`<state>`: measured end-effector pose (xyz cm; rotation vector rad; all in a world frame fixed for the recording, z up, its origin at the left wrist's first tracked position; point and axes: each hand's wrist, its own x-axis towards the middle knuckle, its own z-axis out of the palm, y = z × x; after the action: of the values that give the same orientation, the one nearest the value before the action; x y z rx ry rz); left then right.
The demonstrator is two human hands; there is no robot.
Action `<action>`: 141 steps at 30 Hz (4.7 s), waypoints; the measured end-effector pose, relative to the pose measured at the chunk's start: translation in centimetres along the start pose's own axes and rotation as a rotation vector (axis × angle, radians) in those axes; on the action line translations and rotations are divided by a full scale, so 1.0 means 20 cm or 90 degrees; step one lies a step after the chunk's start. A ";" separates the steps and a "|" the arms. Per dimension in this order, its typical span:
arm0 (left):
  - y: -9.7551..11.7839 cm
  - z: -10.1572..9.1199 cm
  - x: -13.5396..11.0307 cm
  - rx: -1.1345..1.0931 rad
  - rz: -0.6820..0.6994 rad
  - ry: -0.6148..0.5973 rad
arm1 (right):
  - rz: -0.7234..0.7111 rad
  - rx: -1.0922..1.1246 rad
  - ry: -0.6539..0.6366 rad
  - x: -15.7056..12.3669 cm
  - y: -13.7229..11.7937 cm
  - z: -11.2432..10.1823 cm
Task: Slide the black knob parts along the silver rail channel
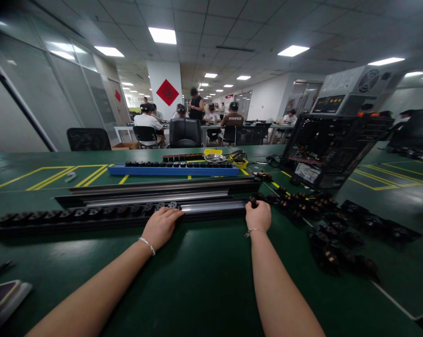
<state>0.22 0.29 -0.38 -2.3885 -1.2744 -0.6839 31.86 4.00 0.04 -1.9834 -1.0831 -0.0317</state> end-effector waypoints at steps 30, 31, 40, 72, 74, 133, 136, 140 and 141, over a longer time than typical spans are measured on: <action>0.00 0.00 0.00 -0.008 -0.011 0.001 | 0.079 -0.024 0.075 0.15 0.16 -0.05; 0.00 0.00 0.00 -0.010 -0.012 -0.002 | 0.108 -0.033 0.086 0.17 0.18 -0.07; 0.00 -0.01 0.00 -0.023 -0.012 0.001 | 0.220 -0.147 -0.031 0.23 0.27 -0.09; -0.06 -0.10 -0.07 0.101 -0.151 -0.042 | -0.358 0.053 -0.323 -0.67 -0.78 0.26; -0.07 -0.10 -0.07 0.101 -0.154 -0.047 | -0.348 0.053 -0.318 -0.68 -0.79 0.26; -0.07 -0.11 -0.04 0.064 -0.087 -0.023 | -0.287 0.005 -0.205 -0.58 -0.66 0.21; -0.07 -0.11 -0.04 0.063 -0.087 -0.018 | -0.274 -0.005 -0.199 -0.57 -0.65 0.21; -0.07 -0.11 -0.04 0.060 -0.088 -0.012 | -0.268 -0.004 -0.185 -0.56 -0.64 0.21; -0.07 -0.11 -0.04 0.058 -0.090 -0.011 | -0.267 -0.003 -0.180 -0.56 -0.64 0.21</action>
<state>-1.88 -0.67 1.05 -2.2536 -1.4605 -0.6322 14.45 2.63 1.41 -1.7663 -1.6686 0.0236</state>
